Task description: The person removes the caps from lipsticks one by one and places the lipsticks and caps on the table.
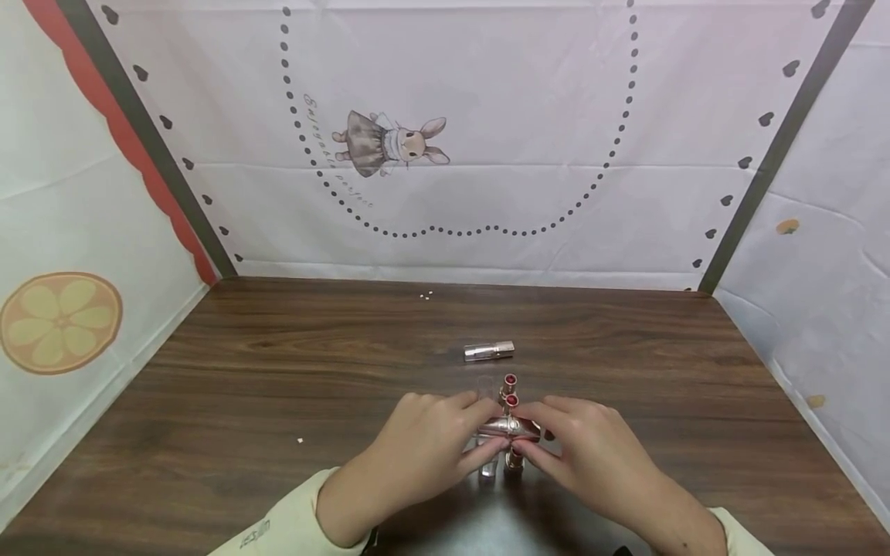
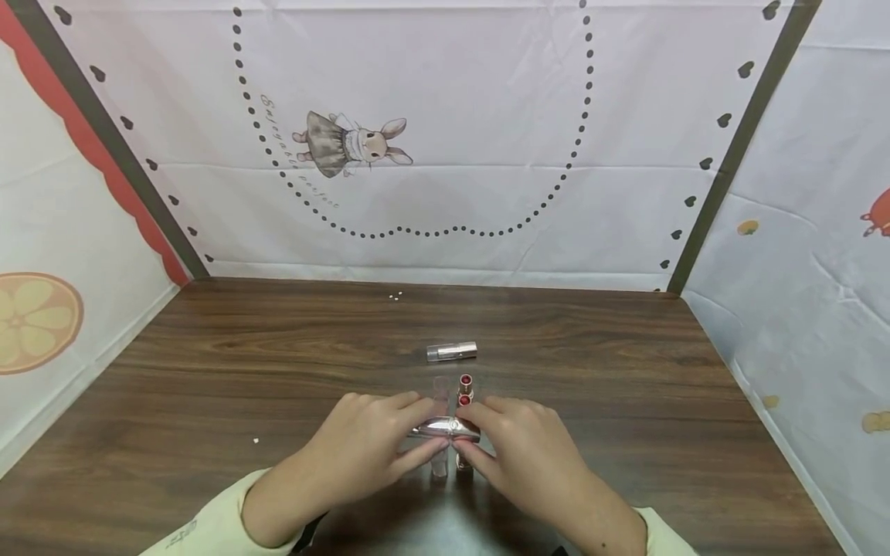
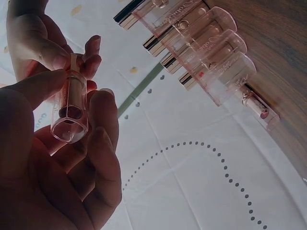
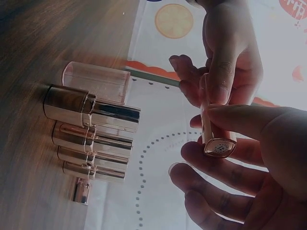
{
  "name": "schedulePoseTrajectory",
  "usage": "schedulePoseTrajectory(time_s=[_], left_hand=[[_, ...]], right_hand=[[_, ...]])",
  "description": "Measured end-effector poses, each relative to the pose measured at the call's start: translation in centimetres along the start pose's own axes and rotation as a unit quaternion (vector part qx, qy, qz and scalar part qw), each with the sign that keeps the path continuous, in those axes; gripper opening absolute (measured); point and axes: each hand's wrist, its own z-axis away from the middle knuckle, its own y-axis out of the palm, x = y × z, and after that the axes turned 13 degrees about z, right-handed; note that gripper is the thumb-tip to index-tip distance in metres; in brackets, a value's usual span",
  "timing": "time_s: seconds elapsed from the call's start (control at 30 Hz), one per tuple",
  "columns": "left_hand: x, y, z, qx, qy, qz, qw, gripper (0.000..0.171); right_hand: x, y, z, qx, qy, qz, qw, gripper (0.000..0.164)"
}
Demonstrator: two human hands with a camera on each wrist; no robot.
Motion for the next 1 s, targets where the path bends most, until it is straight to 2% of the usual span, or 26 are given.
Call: schedulePoseTrajectory(time_s=[1.0], left_hand=[[0.02,0.07,0.07,0.010,-0.011,0.006,0.9999,0.025]], right_hand=[[0.05,-0.10,-0.06,0.025,0.013,0.004,1.000,0.025]])
